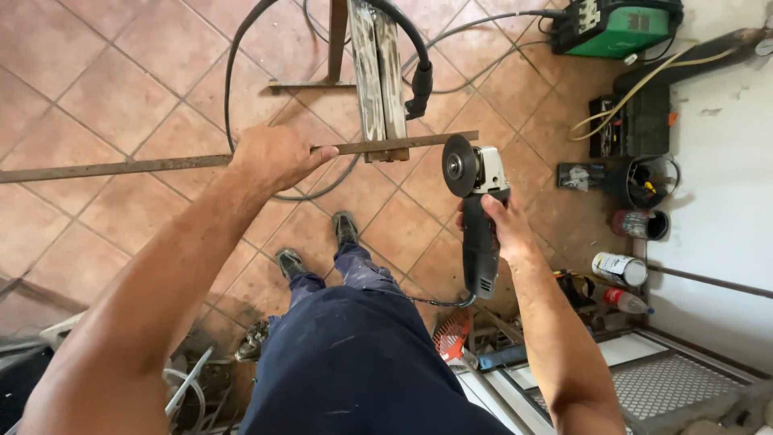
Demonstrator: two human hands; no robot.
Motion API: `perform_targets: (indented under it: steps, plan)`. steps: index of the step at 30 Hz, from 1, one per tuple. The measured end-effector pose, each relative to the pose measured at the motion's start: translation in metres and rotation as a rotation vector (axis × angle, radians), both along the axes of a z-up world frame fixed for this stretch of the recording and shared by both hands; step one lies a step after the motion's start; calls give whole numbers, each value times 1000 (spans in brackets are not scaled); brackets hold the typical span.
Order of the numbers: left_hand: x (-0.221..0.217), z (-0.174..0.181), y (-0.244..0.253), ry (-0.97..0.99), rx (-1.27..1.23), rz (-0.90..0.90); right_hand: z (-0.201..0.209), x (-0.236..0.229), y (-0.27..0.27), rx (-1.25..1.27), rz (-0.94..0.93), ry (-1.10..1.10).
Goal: Welding, measuring, marking, and cutting metal bars to construct a frame
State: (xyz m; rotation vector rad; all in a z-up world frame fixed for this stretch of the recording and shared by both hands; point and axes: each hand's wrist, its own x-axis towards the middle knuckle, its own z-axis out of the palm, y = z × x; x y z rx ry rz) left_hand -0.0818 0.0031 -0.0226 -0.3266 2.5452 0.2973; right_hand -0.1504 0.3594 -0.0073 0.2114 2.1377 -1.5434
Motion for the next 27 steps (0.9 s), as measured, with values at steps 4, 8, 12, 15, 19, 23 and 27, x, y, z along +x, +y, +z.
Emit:
perform_targets:
  steps: [4, 8, 12, 15, 19, 23, 27]
  plan:
    - [-1, 2, 2, 17, 35, -6, 21, 1, -15, 35, 7, -15]
    - [1, 16, 2, 28, 46, -30, 24, -2, -19, 53, 27, -34]
    - [1, -2, -2, 43, 38, -20, 16, -13, -11, -39, 72, -20]
    - [5, -1, -2, 31, 33, -6, 2, -18, -1, -130, 96, -29]
    - [2, -9, -4, 44, 21, -22, 7, -16, -6, -18, 125, 8]
    - [0, -11, -3, 29, 11, -43, -4, -21, 2, -77, 100, -18]
    - [-5, -13, -3, 43, 36, -13, -16, -29, 12, -169, 70, -72]
